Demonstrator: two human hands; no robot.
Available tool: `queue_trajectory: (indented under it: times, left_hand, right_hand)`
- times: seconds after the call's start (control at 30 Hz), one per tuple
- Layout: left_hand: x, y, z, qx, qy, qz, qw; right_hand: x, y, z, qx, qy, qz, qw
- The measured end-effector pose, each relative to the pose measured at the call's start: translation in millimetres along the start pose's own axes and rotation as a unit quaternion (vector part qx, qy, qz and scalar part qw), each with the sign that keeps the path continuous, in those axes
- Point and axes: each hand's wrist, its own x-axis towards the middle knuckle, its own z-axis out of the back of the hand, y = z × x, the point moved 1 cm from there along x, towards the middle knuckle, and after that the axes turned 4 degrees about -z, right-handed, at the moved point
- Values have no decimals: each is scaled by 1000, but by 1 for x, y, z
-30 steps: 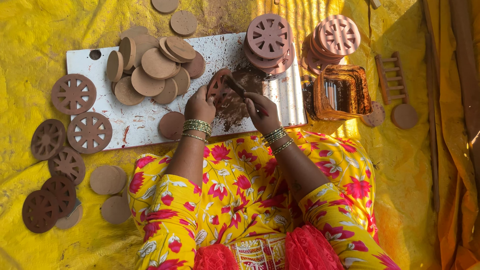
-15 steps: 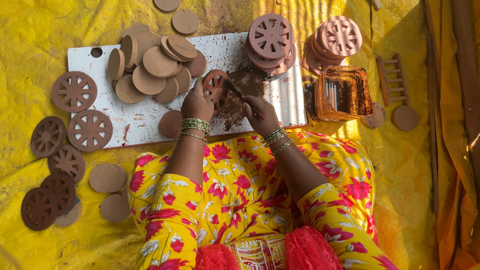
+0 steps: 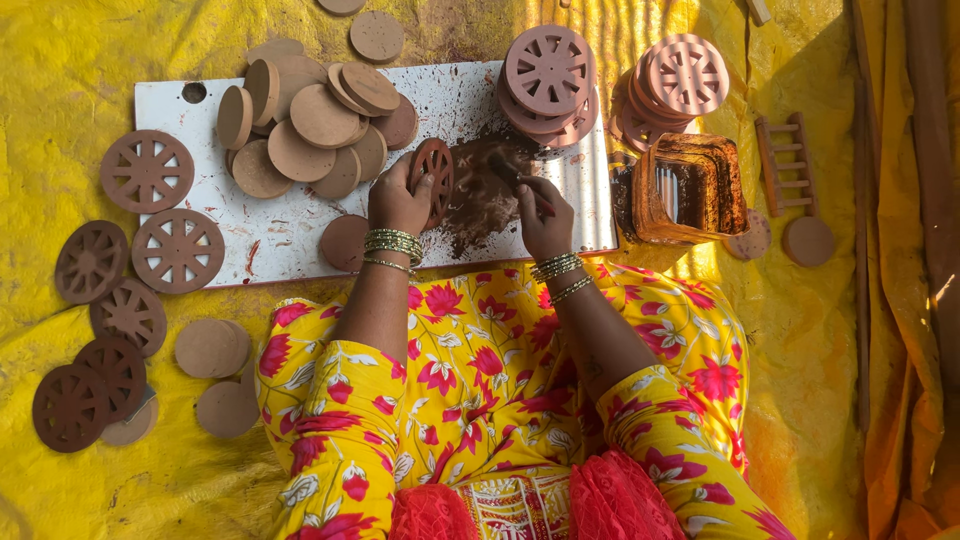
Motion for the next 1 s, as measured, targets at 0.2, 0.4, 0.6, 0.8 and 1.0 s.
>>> queue_trajectory:
  times: [0.2,0.4,0.6,0.8,1.0]
  left_hand:
    - [3,11,-10,42,-76,-66,994]
    - [11,18,4,-28,-157,25,987]
    - [9,16,4,-4,-144,10,989]
    - [3,7,0,-25,-93,50,994]
    - [-2,-5,-5,-12,-22,83,996]
  right_hand:
    - [5,-16,-15,143,47,-85,985]
    - [-5,-14,-33,84,82,-112,987]
    - [16,-12,-7,102,132,-171,971]
    - [25,-17,29,35,56,-71,995]
    - [19,-16,19,123,116,-56,984]
